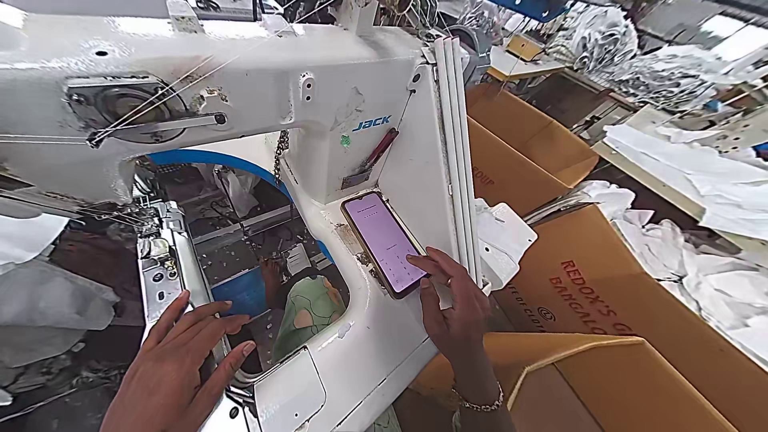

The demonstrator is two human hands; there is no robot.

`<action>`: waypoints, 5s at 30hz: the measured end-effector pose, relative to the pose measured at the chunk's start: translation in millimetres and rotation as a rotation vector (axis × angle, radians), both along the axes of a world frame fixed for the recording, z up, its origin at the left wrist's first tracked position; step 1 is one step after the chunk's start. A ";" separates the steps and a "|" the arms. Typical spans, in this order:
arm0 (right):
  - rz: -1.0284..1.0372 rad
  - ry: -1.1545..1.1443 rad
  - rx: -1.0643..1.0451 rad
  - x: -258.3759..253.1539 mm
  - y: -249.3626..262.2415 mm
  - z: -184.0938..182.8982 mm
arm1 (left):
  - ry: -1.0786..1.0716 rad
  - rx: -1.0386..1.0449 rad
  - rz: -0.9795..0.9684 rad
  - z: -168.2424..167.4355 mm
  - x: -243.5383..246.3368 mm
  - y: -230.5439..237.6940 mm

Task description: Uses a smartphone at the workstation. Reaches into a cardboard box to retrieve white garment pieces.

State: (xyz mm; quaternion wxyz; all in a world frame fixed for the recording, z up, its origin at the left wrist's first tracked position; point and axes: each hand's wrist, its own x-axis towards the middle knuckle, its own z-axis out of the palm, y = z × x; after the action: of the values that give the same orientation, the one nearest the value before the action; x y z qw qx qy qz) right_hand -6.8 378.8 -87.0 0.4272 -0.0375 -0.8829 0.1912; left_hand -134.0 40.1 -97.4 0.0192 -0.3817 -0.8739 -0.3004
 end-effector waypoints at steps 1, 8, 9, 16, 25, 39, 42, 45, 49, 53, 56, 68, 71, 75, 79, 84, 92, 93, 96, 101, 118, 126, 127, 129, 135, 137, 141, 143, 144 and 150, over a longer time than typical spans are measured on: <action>-0.003 -0.004 0.009 0.0 0.0 -0.2 | 0.003 0.003 0.002 0.2 0.1 0.3; -0.008 0.055 0.004 1.0 1.4 -1.8 | 0.012 0.022 0.004 -0.2 0.5 1.2; -0.013 0.058 0.004 1.2 1.6 -1.7 | 0.015 0.023 0.004 -0.5 0.5 1.1; -0.018 0.051 0.005 0.9 1.6 -1.8 | 0.031 0.021 0.005 -1.2 0.1 0.9; -0.036 0.037 0.015 0.6 1.2 -1.1 | 0.030 0.018 0.006 -1.2 0.2 1.3; 0.291 0.017 -0.147 7.5 8.6 -1.3 | 0.010 0.009 0.000 -1.2 0.1 -0.4; 0.284 -0.054 -0.106 6.1 5.7 -0.1 | 0.020 0.008 -0.006 -1.3 -0.2 -0.2; 0.267 -0.043 -0.135 5.8 6.1 -0.2 | 0.011 0.007 -0.003 0.4 -0.2 0.0; 0.237 0.002 -0.183 6.2 7.6 -1.7 | 0.002 0.000 -0.005 0.4 -0.3 -0.5; 0.199 0.010 -0.172 5.8 6.1 -1.6 | 0.008 0.011 -0.005 0.1 -0.1 -0.5; 0.184 0.013 -0.165 5.3 5.4 -1.4 | 0.020 0.013 -0.004 -0.3 -0.4 0.1; 0.139 -0.004 -0.106 4.7 4.5 -2.0 | 0.028 0.018 0.004 -4.1 -0.6 -0.7; 0.121 0.003 -0.097 4.1 4.1 -1.6 | 0.026 0.015 0.005 -2.9 -0.5 -0.1; 0.133 0.032 -0.133 2.8 3.3 -0.4 | 0.018 0.005 0.001 -1.5 -0.3 -0.5; 0.123 0.024 -0.135 1.9 2.0 0.4 | 0.008 0.005 0.002 1.0 0.2 0.2; 0.087 0.005 -0.094 1.2 1.6 -0.5 | 0.024 0.013 0.003 -1.0 0.0 0.8; 0.049 -0.049 -0.039 0.3 -0.5 0.9 | 0.020 0.016 0.000 -1.8 -0.7 0.3; 0.045 -0.061 -0.030 0.2 -1.0 0.8 | 0.016 0.015 0.000 -2.2 -0.9 -0.1; 0.048 -0.086 -0.004 0.2 -1.5 1.4 | 0.026 0.020 0.004 -4.8 -1.1 -0.8; 0.042 -0.106 0.029 0.2 -2.0 0.7 | 0.022 0.016 0.007 -3.6 -0.5 -0.3; 0.109 -0.184 0.082 -31.8 -6.2 3.5 | 0.026 0.021 0.014 -1.0 0.6 0.9; 0.171 -0.242 0.134 -32.7 -7.2 5.2 | 0.036 0.031 0.017 -2.5 0.6 1.1; 0.179 -0.252 0.133 -32.9 -7.1 4.9 | 0.045 0.037 0.019 -3.8 0.5 1.1; 0.180 -0.259 0.130 -33.2 -6.9 4.1 | 0.060 0.044 0.021 -5.9 0.1 1.2; 0.180 -0.166 0.045 -29.7 -3.1 3.1 | 0.047 0.035 0.010 -4.2 -0.4 0.7; 0.165 -0.141 0.017 -29.3 -3.0 3.6 | 0.048 0.042 0.011 -4.2 -0.3 0.7; 0.130 -0.117 -0.003 -29.1 -3.6 2.8 | 0.050 0.039 0.008 -4.7 -0.6 0.4; 0.084 -0.099 0.002 -26.4 -5.0 3.3 | 0.050 0.044 0.011 -4.0 -0.1 1.2; 0.064 -0.085 0.007 -23.9 -4.9 3.6 | 0.059 0.047 0.015 -4.5 0.0 1.4; 0.118 -0.151 -0.073 -9.9 1.2 5.0 | 0.077 0.047 0.026 -6.5 0.5 1.1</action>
State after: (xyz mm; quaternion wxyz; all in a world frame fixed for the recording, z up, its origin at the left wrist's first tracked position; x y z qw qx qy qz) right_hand -16.7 380.1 -82.0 0.3456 -0.0150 -0.9058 0.2446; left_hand -133.6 41.2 -103.9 0.0657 -0.3810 -0.8701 -0.3058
